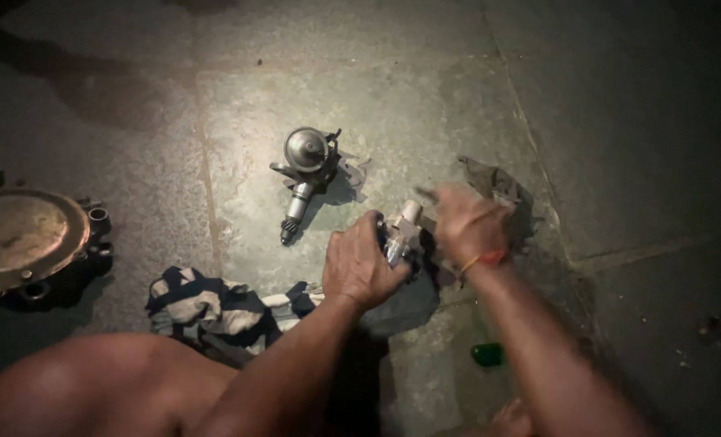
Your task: The person wipes and cleans mechanical metal components using a cloth and then lays them out on the floor.
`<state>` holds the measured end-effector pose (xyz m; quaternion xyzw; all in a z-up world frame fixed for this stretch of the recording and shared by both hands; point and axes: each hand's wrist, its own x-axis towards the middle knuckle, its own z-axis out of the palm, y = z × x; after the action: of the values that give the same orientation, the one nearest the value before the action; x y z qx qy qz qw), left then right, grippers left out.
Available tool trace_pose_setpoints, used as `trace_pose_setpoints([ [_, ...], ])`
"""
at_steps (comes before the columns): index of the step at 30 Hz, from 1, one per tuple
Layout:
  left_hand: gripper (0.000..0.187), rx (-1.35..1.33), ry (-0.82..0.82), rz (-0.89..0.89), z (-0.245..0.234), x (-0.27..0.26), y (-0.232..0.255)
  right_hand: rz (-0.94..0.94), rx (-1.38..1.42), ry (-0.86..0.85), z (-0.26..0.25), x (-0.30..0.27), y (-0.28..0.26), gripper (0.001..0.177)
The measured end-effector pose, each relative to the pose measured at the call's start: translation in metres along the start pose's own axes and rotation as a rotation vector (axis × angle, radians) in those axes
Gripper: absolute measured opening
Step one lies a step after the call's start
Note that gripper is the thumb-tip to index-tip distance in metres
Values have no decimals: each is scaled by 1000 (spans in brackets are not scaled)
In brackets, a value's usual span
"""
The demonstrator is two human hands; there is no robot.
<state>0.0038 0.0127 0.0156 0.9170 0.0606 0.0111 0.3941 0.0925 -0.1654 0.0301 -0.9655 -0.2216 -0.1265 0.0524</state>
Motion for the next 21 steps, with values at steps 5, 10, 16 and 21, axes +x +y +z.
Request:
trace_pose_setpoints([
  [5,83,21,58,38,4,3,-2,-97,204,43,-7,-7,5,19],
  [10,83,23,38,21,6,1,-2,45,173,-114,-14,5,-6,22],
  [16,76,6,-3,-46,2,3,0,-112,167,-75,-15,9,-7,18],
  [21,84,-21,95,64,6,-1,-3,74,32,-187,-11,31,9,17],
])
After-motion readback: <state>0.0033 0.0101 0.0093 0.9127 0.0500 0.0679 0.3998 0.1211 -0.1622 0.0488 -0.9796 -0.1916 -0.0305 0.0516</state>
